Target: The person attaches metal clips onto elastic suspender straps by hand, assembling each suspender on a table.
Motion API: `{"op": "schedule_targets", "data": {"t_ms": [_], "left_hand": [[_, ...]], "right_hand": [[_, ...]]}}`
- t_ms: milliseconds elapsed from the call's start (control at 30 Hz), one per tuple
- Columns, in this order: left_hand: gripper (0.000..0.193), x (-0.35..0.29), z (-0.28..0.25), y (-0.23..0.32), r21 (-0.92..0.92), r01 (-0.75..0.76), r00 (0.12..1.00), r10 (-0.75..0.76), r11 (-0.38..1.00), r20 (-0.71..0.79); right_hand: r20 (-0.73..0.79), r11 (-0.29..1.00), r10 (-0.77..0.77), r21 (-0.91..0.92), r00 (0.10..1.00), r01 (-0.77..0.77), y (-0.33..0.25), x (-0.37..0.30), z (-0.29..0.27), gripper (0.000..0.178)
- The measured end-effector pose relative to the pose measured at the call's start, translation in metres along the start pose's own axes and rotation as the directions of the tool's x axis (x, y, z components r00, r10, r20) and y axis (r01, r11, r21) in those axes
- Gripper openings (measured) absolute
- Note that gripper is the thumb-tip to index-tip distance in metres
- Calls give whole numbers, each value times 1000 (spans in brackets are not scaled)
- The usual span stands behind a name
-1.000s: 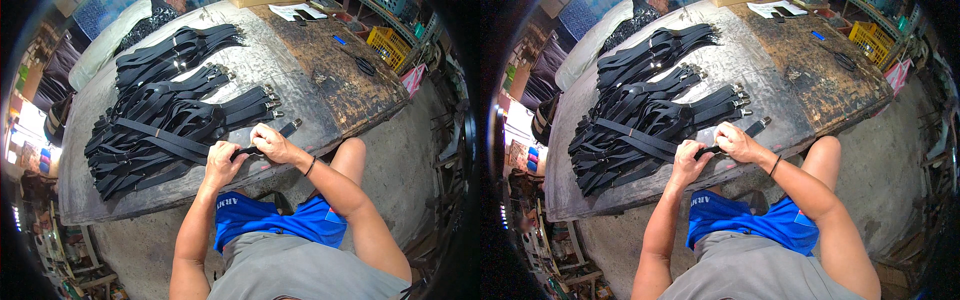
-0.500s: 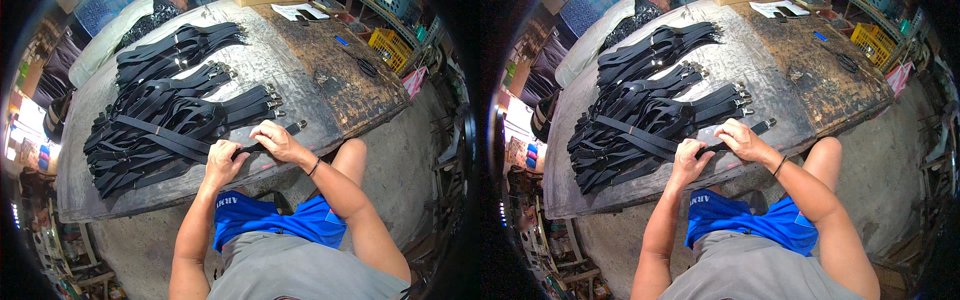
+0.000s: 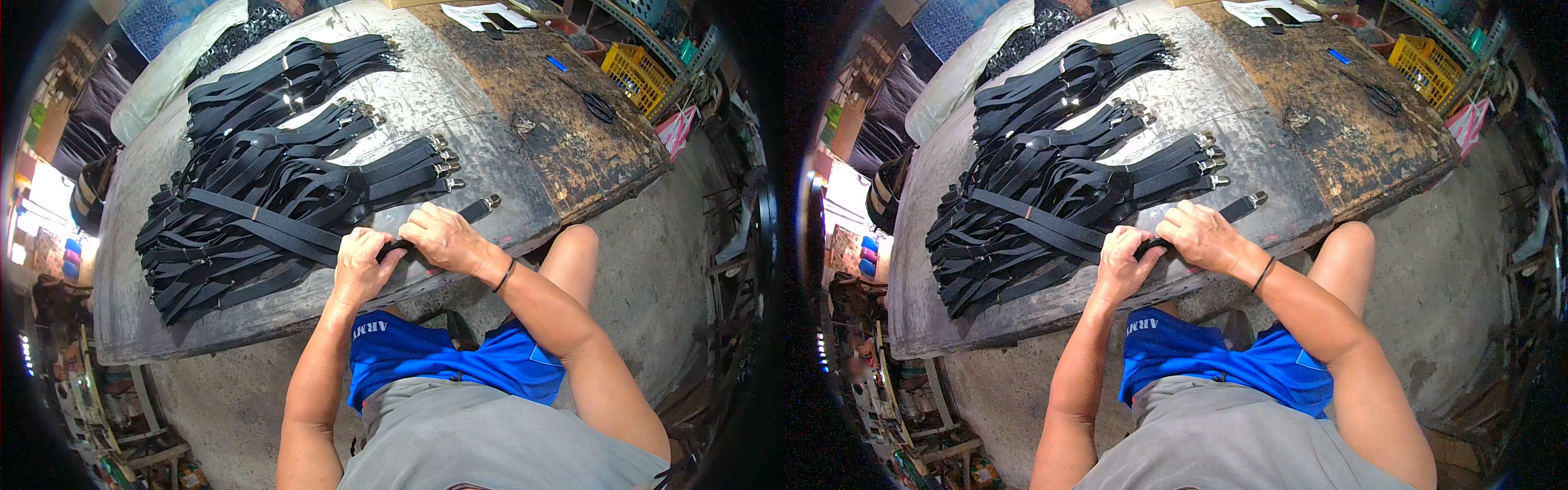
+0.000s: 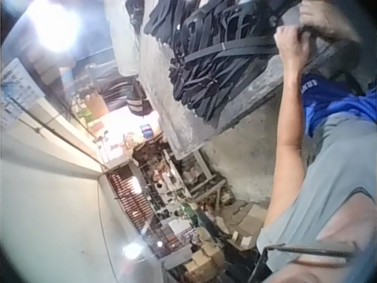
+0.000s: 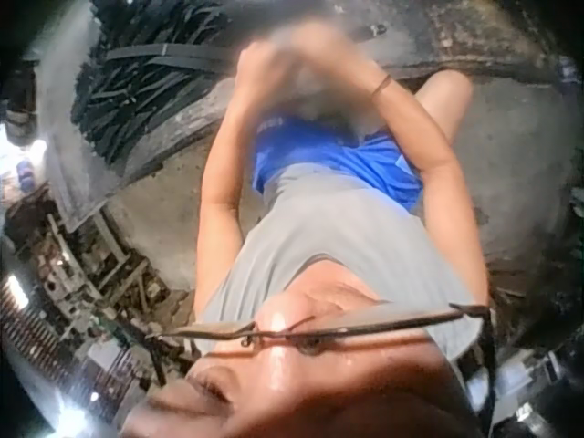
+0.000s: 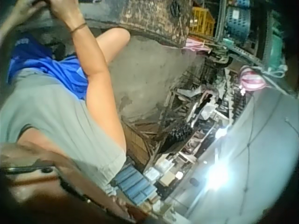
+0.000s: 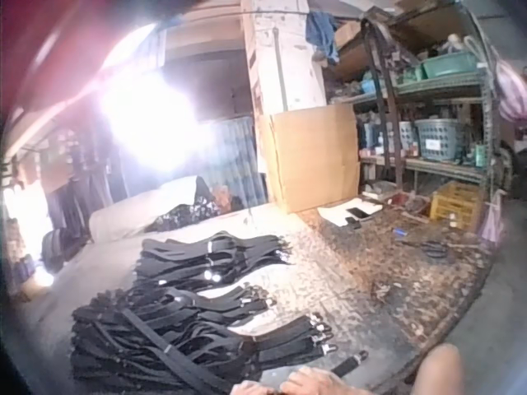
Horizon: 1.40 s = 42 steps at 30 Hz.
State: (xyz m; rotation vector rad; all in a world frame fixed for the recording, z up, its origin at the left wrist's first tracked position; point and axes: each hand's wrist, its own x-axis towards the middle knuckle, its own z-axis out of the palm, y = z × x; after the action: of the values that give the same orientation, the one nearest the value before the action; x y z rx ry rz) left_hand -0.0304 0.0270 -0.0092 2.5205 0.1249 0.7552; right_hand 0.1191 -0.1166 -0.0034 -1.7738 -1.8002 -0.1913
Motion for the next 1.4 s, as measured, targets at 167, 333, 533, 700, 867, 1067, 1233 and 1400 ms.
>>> {"op": "schedule_targets", "data": {"t_ms": [167,333,533,700,867,1067,1233,1400], "left_hand": [[26,1,3,-2,0,6,1000,-6,1000,12],[26,1,1,-3,7,-17,1000,17,1000,10],[26,0,0,-2,8,8,1000,-8,1000,18],[27,0,2,-2,13,29,999,-29,1000,24],[27,1,1,0,6,13,1000,-13,1000,22],[27,-1,1,-2,1,5,1000,-5,1000,14],[27,0,2,-3,-20,24,1000,-24,1000,18],[27,-1,2,-5,-26,22,1000,-21,999,18]], "right_hand": [[-92,981,119,164,989,-103,5,-1,8,12],[49,612,436,716,899,-336,6,2,-16,13],[-100,857,331,448,938,-255,12,-4,-17,6],[-105,934,158,337,982,-114,7,-1,-5,9],[-69,956,114,277,991,-91,6,1,1,7],[6,999,-43,7,999,43,2,8,-8,12],[113,981,-98,-156,989,115,-3,14,-10,15],[59,991,-63,-112,996,70,-1,9,0,16]]}}
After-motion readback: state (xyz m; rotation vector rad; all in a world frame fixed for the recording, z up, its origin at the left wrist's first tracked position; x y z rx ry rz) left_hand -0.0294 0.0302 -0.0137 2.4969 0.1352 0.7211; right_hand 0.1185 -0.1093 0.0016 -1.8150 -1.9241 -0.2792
